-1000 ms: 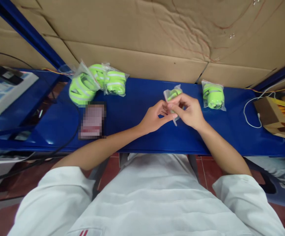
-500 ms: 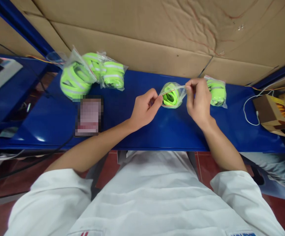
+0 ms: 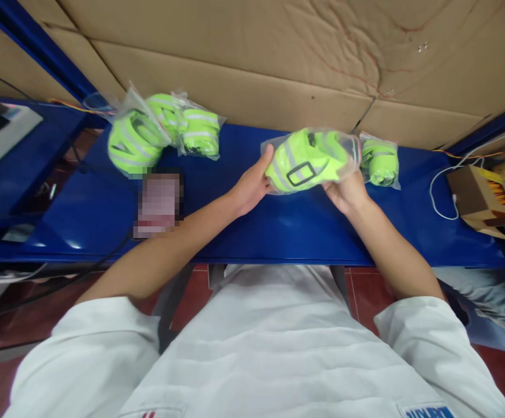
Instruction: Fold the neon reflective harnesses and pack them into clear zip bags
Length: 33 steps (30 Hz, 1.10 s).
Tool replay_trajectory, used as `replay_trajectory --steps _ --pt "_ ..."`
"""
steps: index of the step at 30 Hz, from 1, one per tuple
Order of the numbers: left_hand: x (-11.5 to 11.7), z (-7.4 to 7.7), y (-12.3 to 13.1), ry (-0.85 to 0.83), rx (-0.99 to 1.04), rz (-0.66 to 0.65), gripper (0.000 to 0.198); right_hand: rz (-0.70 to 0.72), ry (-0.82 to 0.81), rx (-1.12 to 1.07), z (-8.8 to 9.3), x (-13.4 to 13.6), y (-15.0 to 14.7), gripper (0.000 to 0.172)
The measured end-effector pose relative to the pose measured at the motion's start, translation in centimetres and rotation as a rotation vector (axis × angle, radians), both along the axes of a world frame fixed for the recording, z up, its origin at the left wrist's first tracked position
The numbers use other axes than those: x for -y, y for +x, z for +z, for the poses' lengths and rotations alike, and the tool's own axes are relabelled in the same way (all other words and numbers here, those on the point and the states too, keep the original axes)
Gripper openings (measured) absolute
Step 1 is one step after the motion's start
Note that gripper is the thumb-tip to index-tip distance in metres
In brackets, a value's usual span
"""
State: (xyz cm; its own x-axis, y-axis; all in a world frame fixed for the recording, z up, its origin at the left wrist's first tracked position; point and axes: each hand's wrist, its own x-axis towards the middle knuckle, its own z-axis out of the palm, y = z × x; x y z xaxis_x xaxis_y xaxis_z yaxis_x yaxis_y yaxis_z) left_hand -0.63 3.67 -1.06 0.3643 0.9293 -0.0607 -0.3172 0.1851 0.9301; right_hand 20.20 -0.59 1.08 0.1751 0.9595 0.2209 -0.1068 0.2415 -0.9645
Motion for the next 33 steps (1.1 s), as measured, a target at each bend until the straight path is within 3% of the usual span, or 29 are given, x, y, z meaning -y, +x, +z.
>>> replay_trajectory --steps 3,7,12,16,20,26,29,33 --pt "0.1 0.8 -0.2 -0.075 0.002 -0.034 0.053 -0.077 -0.047 -0.008 -0.2 -0.3 0.6 0.053" --pt "-0.9 1.0 -0.9 0.100 -0.067 0.199 0.057 -0.029 -0.046 0.113 0.1 -0.5 2.3 0.050" --pt "-1.9 0.1 -1.1 0.256 -0.101 0.247 0.063 0.055 0.043 0.328 0.9 -0.5 3.3 0.053" --pt "-1.5 -0.3 -0.8 0.407 -0.075 0.211 0.067 0.166 -0.005 0.382 0.9 -0.1 2.7 0.070" --pt "-0.8 -0.4 -0.7 0.438 -0.061 0.128 0.065 0.255 -0.048 0.383 -0.1 0.0 1.8 0.069" --pt "-1.4 -0.5 -0.6 0.335 0.032 0.134 0.062 -0.038 0.005 0.340 -1.5 -0.7 1.1 0.053" --pt "-1.5 -0.2 -0.6 0.258 0.046 0.072 0.061 0.096 -0.027 0.328 -1.6 -0.7 1.1 0.057" --pt "-1.0 0.1 -0.5 0.238 0.069 -0.007 0.060 0.243 -0.106 0.322 -1.6 -0.6 1.6 0.086"
